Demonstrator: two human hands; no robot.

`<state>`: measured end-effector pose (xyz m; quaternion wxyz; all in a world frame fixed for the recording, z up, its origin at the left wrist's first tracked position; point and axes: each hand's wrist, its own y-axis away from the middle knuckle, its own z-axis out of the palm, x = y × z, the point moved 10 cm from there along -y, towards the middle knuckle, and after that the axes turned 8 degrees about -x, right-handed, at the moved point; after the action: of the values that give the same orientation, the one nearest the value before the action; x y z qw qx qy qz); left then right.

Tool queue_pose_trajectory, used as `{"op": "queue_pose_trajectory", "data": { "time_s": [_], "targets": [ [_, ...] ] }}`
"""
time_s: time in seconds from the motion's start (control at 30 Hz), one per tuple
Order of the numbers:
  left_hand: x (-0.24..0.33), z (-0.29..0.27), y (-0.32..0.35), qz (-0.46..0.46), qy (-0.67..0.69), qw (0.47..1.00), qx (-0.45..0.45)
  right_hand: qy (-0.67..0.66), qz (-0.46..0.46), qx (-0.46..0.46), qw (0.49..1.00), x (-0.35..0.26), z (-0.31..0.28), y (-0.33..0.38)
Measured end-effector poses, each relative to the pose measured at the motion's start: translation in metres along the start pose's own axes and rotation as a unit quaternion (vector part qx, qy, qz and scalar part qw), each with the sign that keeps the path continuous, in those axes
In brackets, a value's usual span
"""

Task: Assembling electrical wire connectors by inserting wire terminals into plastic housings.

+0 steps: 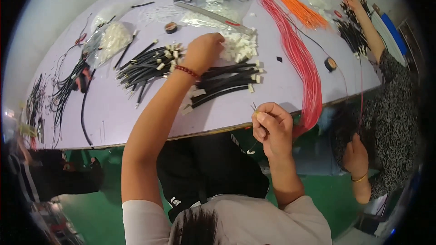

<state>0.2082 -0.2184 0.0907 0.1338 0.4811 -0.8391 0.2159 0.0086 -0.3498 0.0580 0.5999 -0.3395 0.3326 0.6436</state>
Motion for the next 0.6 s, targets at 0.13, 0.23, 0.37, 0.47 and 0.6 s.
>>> {"op": "queue_pose_trajectory", "data": {
  "time_s": [0.13,0.23,0.37,0.47,0.6],
  "targets": [
    [-0.002,0.003,-0.007,0.023,0.014,1.0,-0.014,0.002,0.004,0.015,1.0,-0.001,-0.016,-0.002],
    [-0.006,0.004,-0.002,0.001,-0.023,0.999,-0.043,0.001,0.002,0.006,1.0,0.003,-0.016,-0.005],
    [0.014,0.003,0.019,0.093,-0.11,0.989,-0.027,0.015,0.0,-0.007,1.0,0.008,-0.009,-0.002],
    [0.021,0.002,0.027,0.088,-0.098,0.991,-0.021,0.024,-0.007,-0.006,1.0,0.01,-0.006,0.002],
    [0.021,0.002,0.028,0.12,-0.117,0.986,-0.026,0.035,-0.011,-0.005,0.999,0.011,-0.003,0.01]
  ]
}}
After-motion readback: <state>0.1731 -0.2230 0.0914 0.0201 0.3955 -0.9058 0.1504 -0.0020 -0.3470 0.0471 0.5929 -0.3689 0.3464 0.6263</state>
